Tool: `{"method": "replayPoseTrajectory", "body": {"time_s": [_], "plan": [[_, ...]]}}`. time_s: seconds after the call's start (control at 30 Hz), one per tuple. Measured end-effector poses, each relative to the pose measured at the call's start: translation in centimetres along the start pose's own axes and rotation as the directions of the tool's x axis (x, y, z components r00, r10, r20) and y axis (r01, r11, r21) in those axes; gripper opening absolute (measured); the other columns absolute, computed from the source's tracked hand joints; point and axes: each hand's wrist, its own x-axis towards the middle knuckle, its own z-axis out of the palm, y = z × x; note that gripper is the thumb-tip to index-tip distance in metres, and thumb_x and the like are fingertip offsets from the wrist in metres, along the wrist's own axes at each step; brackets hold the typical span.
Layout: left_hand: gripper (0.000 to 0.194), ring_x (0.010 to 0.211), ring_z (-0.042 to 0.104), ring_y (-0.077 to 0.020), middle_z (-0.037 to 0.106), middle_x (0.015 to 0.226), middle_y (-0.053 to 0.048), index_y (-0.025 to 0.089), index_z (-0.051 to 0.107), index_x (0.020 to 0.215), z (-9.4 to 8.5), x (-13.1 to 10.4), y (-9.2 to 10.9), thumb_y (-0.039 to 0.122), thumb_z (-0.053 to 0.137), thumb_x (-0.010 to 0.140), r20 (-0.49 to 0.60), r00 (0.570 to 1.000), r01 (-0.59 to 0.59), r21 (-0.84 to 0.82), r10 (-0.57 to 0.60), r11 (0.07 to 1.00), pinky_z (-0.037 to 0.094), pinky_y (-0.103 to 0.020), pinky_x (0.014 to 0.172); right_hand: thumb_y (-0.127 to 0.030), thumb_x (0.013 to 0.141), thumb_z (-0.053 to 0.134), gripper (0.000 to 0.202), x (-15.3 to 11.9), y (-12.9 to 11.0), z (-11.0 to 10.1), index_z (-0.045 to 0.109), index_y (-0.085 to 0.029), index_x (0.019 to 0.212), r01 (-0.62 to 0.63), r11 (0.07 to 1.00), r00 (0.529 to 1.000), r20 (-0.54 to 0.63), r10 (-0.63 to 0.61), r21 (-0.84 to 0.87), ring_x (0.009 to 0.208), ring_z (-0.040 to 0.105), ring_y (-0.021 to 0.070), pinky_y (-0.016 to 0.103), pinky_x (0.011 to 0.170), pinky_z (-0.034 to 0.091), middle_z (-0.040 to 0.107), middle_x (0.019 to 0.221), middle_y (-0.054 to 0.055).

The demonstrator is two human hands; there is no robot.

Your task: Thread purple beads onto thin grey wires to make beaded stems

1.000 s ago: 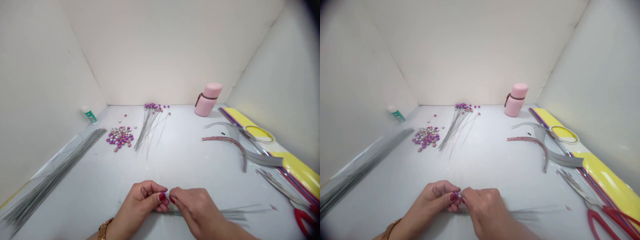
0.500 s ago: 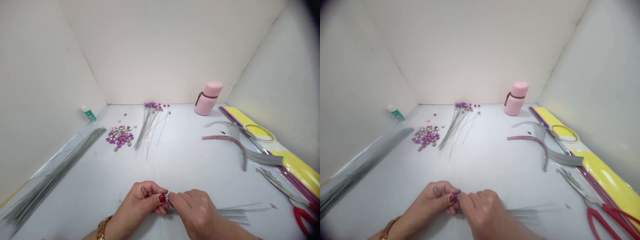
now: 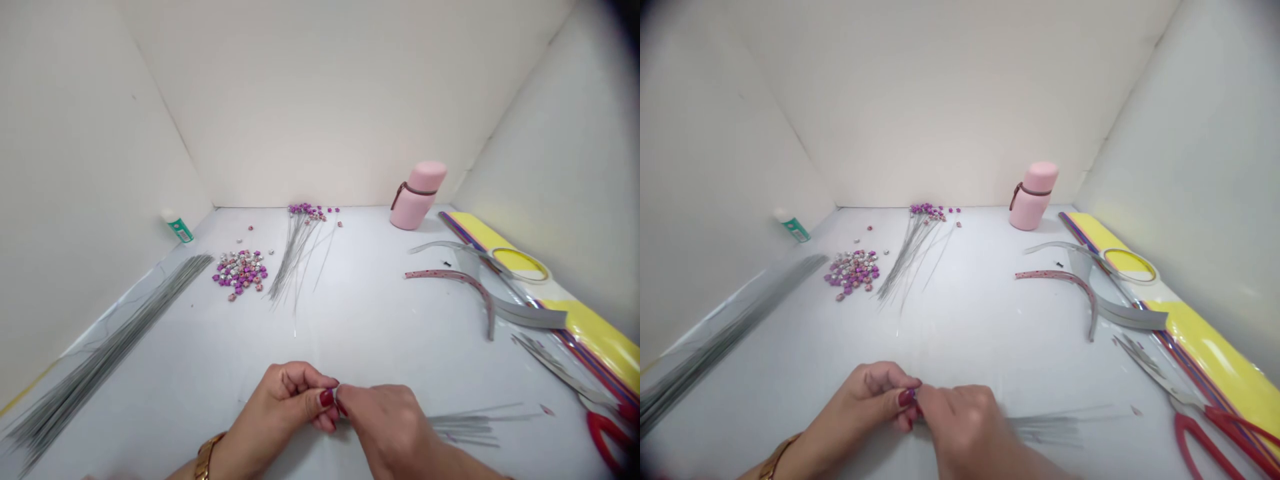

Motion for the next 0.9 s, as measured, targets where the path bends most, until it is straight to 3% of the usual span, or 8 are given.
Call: {"method": "replayPoseTrajectory", "body": {"time_s": [0.1, 0.2, 0.3, 0.37, 0.43, 0.57, 0.77, 0.9], "plan": [[0.011, 0.053, 0.056, -0.0079, 0.064, 0.059, -0.001, 0.012, 0.063, 0.071, 0.2, 0.0, 0.1, 0.023, 0.063, 0.071, -0.026, 1.000, 0.011, -0.028, -0.012, 1.000, 0.043, -0.018, 0.055, -0.006, 0.080, 0.029, 0.029, -0.3, 0.2, 0.4, 0.057, -0.012, 0.078, 0.145, 0.942, 0.984, -0.059, -0.170, -0.301, 0.041, 0.047, 0.0148, 0.025, 0.041, 0.033, 0.053, 0.048, 0.004], [0.014, 0.053, 0.055, -0.0079, 0.064, 0.060, -0.002, 0.011, 0.064, 0.071, 0.1, 0.1, 0.1, 0.024, 0.063, 0.070, -0.029, 0.999, 0.018, -0.001, -0.018, 1.000, 0.043, -0.019, 0.055, -0.012, 0.084, 0.029, 0.028, 0.5, 0.0, 0.1, 0.055, -0.014, 0.075, -0.071, 0.995, 0.997, 0.042, 0.068, 0.067, 0.051, 0.052, 0.0134, 0.023, 0.049, 0.039, 0.058, 0.059, 0.003], [0.018, 0.054, 0.055, -0.0087, 0.065, 0.064, -0.004, 0.010, 0.064, 0.072, 0.0, 0.2, 0.2, 0.027, 0.064, 0.069, 0.015, 1.000, 0.011, 0.025, -0.012, 1.000, 0.043, -0.019, 0.055, -0.024, 0.089, 0.030, 0.029, 1.5, -0.3, -0.6, 0.053, -0.016, 0.074, -0.389, 0.766, 0.920, 0.252, 0.299, 0.512, 0.060, 0.055, 0.0108, 0.019, 0.055, 0.042, 0.060, 0.067, 0.001], [0.018, 0.054, 0.054, -0.0083, 0.064, 0.065, -0.004, 0.010, 0.063, 0.072, 0.0, 0.3, 0.4, 0.029, 0.063, 0.069, 0.016, 1.000, 0.011, 0.013, -0.011, 1.000, 0.042, -0.019, 0.055, -0.027, 0.089, 0.029, 0.030, 1.8, -0.3, -1.0, 0.053, -0.016, 0.074, -0.464, 0.658, 0.886, 0.305, 0.350, 0.593, 0.063, 0.055, 0.0113, 0.019, 0.056, 0.041, 0.059, 0.067, 0.001], [0.018, 0.052, 0.052, -0.0067, 0.062, 0.063, -0.002, 0.011, 0.063, 0.072, -0.2, 0.5, 0.6, 0.029, 0.063, 0.070, -0.013, 1.000, 0.028, -0.018, -0.028, 0.999, 0.041, -0.017, 0.053, -0.026, 0.089, 0.032, 0.027, 1.6, 0.0, -1.2, 0.054, -0.016, 0.077, -0.438, 0.739, 0.899, 0.270, 0.346, 0.512, 0.062, 0.054, 0.0113, 0.020, 0.056, 0.040, 0.059, 0.067, 0.000], [0.014, 0.050, 0.048, -0.0030, 0.059, 0.060, 0.001, 0.012, 0.061, 0.073, -0.8, 0.6, 1.1, 0.026, 0.063, 0.071, -0.130, 0.991, 0.016, -0.107, -0.030, 0.994, 0.038, -0.012, 0.052, -0.020, 0.087, 0.034, 0.022, 0.7, 1.5, -1.6, 0.056, -0.018, 0.082, -0.244, 0.962, 0.967, 0.100, 0.233, 0.125, 0.058, 0.051, 0.0109, 0.022, 0.059, 0.038, 0.057, 0.065, -0.001], [0.016, 0.053, 0.051, -0.0048, 0.060, 0.063, -0.001, 0.011, 0.060, 0.080, -1.4, 0.7, 1.1, 0.025, 0.062, 0.071, -0.096, 0.995, -0.018, -0.098, 0.009, 0.995, 0.041, -0.013, 0.053, -0.015, 0.085, 0.040, 0.019, 0.8, 3.9, -1.8, 0.058, -0.019, 0.089, -0.273, 0.957, 0.962, 0.003, 0.275, -0.102, 0.071, 0.053, 0.0130, 0.024, 0.064, 0.041, 0.056, 0.078, 0.002], [0.017, 0.058, 0.054, -0.0058, 0.061, 0.069, -0.001, 0.013, 0.060, 0.084, -1.9, 1.1, 0.8, 0.024, 0.061, 0.072, -0.170, 0.982, -0.109, -0.160, 0.081, 0.981, 0.044, -0.015, 0.060, -0.013, 0.082, 0.044, 0.016, 0.8, 3.1, -1.9, 0.057, -0.018, 0.089, -0.227, 0.963, 0.974, -0.043, 0.224, -0.145, 0.085, 0.048, 0.0170, 0.029, 0.071, 0.040, 0.052, 0.091, 0.007]]}}
